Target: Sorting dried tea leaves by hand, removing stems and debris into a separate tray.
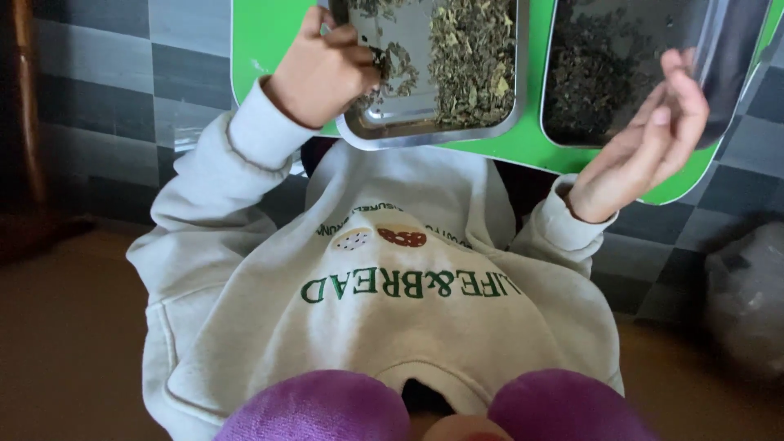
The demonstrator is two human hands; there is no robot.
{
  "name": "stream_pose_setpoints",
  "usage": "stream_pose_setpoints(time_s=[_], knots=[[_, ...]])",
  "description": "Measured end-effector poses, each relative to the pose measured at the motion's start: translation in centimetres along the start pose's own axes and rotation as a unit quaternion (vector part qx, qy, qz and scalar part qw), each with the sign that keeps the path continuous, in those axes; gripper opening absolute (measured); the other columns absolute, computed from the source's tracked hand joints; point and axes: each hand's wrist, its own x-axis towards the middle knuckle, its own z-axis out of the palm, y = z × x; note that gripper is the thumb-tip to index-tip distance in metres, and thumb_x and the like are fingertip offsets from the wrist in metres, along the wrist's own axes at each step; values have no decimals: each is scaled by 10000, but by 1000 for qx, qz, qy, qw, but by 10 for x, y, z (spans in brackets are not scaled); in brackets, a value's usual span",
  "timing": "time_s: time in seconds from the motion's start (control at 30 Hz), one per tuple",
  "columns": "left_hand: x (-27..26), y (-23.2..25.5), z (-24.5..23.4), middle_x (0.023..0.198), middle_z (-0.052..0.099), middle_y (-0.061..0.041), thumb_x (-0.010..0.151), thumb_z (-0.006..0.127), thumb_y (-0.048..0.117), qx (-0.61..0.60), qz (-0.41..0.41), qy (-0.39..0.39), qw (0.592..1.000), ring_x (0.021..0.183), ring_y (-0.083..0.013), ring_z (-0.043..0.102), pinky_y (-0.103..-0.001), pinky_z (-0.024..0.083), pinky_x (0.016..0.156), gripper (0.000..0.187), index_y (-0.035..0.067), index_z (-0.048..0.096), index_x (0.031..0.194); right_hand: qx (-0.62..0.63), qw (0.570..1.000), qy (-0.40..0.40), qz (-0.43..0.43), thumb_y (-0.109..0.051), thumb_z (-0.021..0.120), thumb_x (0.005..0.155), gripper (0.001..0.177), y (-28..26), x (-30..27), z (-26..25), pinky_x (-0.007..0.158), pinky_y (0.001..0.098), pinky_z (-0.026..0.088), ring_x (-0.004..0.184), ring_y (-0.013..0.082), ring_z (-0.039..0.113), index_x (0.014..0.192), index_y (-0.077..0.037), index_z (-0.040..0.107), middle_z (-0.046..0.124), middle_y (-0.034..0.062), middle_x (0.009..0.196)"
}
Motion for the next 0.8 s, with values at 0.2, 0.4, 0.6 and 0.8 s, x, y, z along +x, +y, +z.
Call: stream_pose_setpoints(time_s=[0.2, 0.4, 0.6, 0.8], knots=[[5, 1, 2, 773, 625, 189, 801, 822, 367, 18, 29, 21, 999, 841, -155, 599, -414, 415, 966, 107, 381, 728, 850, -30, 999, 28, -33, -73, 430, 1110, 243, -3, -1, 2, 1272, 454, 359, 1427, 269, 465, 1254, 12, 606, 625, 176, 1354], [7, 3, 6, 768, 598, 151, 720, 768, 302, 23, 50, 5, 998, 834, -154, 603, -375, 413, 869, 139, 359, 661, 788, -40, 997, 41, -42, -84, 456, 1086, 189, -7, -3, 6, 1220, 466, 403, 1380, 307, 500, 1157, 12, 603, 644, 173, 1270], [1, -11, -8, 794, 564, 104, 831, 766, 227, -63, 58, -6, 996, 857, -188, 576, -365, 413, 857, 99, 274, 679, 828, -96, 991, -3, -90, -185, 500, 1085, 212, -10, -9, 34, 1132, 548, 463, 1209, 378, 607, 1117, 1, 597, 646, 203, 1156], [-25, 0, -49, 918, 627, -96, 1106, 690, 147, -304, -69, 195, 930, 878, -297, 519, -428, 384, 786, 164, 6, 762, 1062, -321, 776, -521, -154, -719, 448, 1031, 955, 4, -33, 139, 1106, 759, 286, 1480, 479, 255, 1467, 130, 481, 351, 328, 1571]])
